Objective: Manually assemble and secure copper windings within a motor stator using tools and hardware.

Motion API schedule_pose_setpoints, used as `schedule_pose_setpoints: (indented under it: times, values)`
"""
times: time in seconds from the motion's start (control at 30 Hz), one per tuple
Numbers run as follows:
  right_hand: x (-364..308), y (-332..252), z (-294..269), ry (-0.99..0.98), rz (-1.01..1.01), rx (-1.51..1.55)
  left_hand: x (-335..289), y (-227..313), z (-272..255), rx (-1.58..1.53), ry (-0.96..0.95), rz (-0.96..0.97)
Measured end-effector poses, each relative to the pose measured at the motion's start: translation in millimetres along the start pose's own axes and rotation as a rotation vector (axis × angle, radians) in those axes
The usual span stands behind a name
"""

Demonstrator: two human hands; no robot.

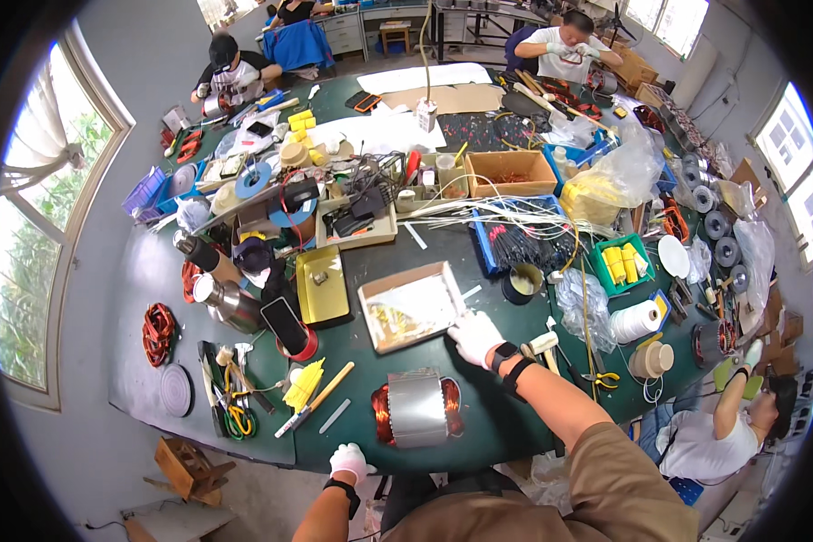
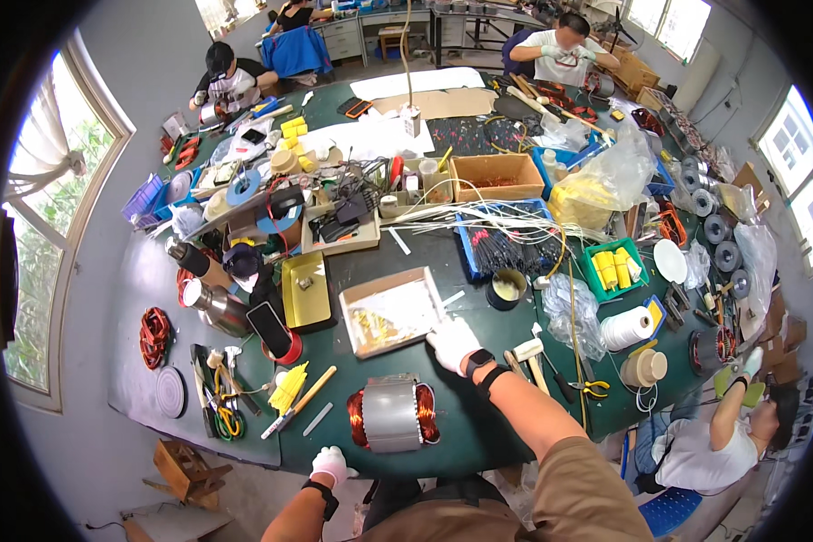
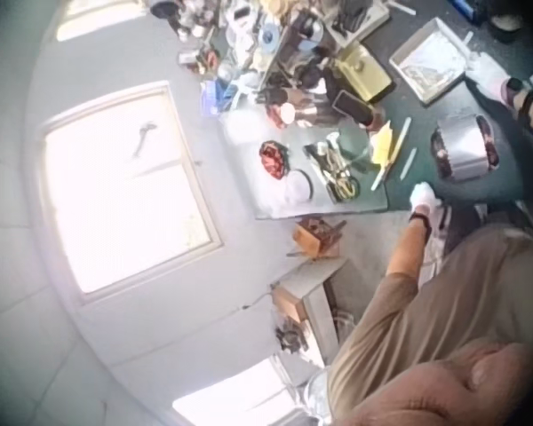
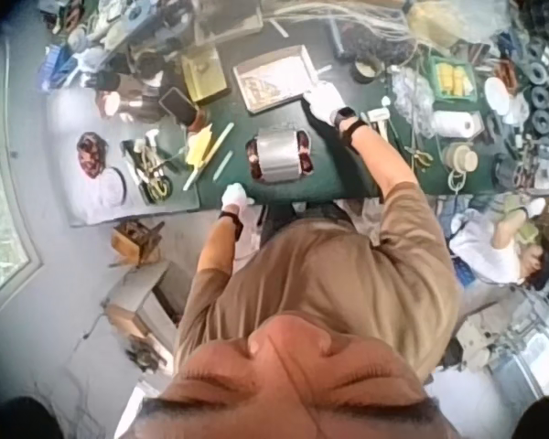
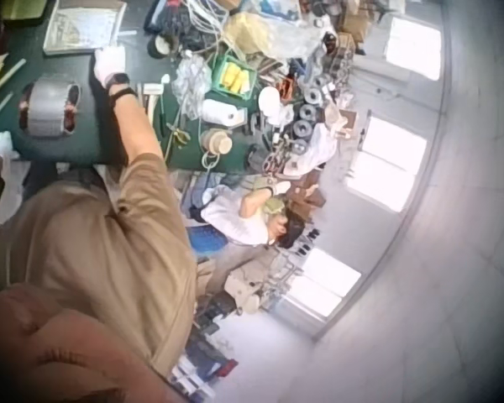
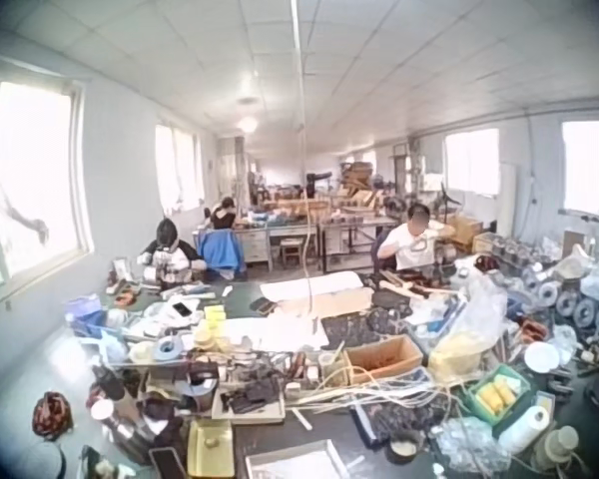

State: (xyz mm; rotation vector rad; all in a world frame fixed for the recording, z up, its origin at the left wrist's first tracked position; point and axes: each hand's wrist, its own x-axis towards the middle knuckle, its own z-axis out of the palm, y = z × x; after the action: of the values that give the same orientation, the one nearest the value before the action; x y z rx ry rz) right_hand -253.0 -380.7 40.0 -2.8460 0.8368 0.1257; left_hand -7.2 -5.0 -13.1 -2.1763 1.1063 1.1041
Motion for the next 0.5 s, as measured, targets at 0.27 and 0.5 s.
schedule_pose_setpoints:
  times: [0.27, 0.5]
  values:
    - [-31.8, 33.9, -29.3, 0.194, 0.345, 0.051, 2.6, -5.4, 0.1, -0.042, 0.138, 0.139]
    - [-148.3, -100.3, -39.5, 0.179, 0.596, 1.038, -16.1, -9.6, -44.0, -0.880, 0.388, 0.475]
